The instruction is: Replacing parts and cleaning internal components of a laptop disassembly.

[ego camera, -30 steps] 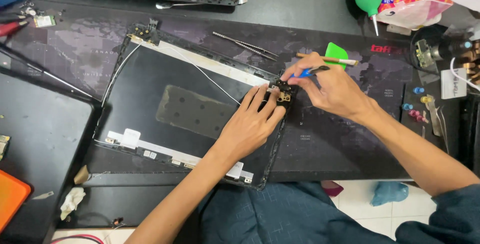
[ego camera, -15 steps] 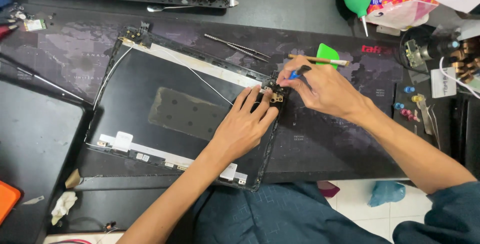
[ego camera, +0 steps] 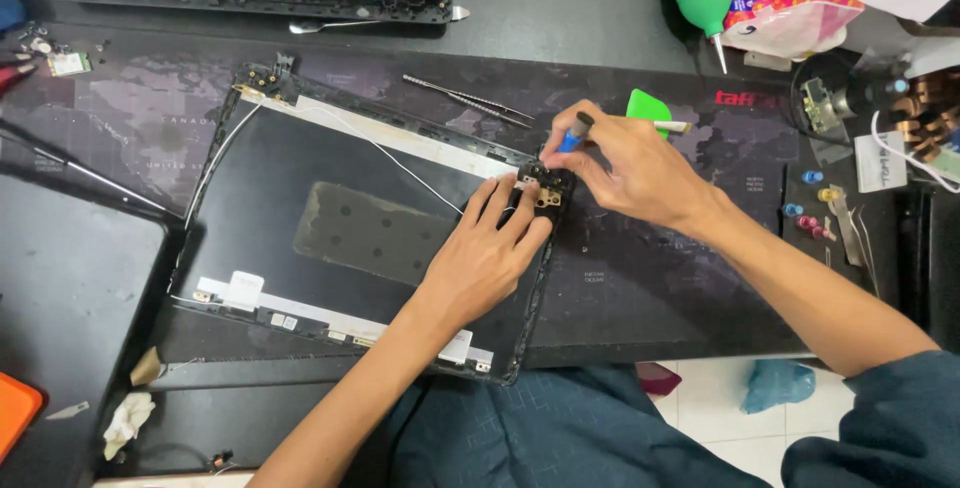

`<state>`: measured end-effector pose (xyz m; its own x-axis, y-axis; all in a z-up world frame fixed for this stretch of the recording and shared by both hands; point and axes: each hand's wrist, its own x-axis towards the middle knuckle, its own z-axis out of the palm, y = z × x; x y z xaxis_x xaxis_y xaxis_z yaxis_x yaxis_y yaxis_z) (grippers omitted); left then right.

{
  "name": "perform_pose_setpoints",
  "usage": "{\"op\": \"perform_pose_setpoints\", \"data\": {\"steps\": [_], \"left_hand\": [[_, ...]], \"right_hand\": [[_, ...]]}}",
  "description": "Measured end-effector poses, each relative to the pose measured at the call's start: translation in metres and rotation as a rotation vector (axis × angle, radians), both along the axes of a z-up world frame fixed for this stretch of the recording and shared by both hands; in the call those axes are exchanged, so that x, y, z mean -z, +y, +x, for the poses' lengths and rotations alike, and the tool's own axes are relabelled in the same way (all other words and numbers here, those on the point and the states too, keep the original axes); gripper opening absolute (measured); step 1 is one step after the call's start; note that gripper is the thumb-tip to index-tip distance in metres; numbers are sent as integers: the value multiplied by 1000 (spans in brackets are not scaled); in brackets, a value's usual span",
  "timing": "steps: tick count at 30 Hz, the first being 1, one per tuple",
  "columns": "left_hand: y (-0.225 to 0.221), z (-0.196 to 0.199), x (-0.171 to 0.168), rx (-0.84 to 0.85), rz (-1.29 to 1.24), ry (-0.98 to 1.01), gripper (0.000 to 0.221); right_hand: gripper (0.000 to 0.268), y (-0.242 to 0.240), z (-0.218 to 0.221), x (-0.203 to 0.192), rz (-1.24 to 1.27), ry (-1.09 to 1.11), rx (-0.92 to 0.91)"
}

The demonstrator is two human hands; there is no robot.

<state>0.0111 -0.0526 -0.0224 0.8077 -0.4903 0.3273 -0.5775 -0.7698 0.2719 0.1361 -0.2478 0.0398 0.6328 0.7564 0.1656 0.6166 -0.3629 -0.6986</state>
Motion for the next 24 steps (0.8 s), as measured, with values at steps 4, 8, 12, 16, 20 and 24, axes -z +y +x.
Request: {"op": "perform_pose_setpoints", "data": {"steps": [4, 8, 12, 16, 20, 24], "left_hand": [[-1, 0, 3, -10, -24, -1, 30], [1, -1, 3, -13, -31, -6, 30], [1, -1, 0, -4, -20, -9, 31], [0, -1, 4, 2, -41, -19, 30], [-2, 0, 5, 4, -13, -11, 27], [-2, -1, 4, -6, -3, -7, 28]], "right_hand": [[20, -8, 2, -5, 103, 90, 57], [32, -15, 6, -23, -116, 152, 247], [47, -29, 3, -6, -496, 0, 302], [46, -47, 25, 4, -387, -150, 316], [37, -71, 75, 18, -255, -546, 603], [59, -80, 112, 33, -385, -712, 629]]}}
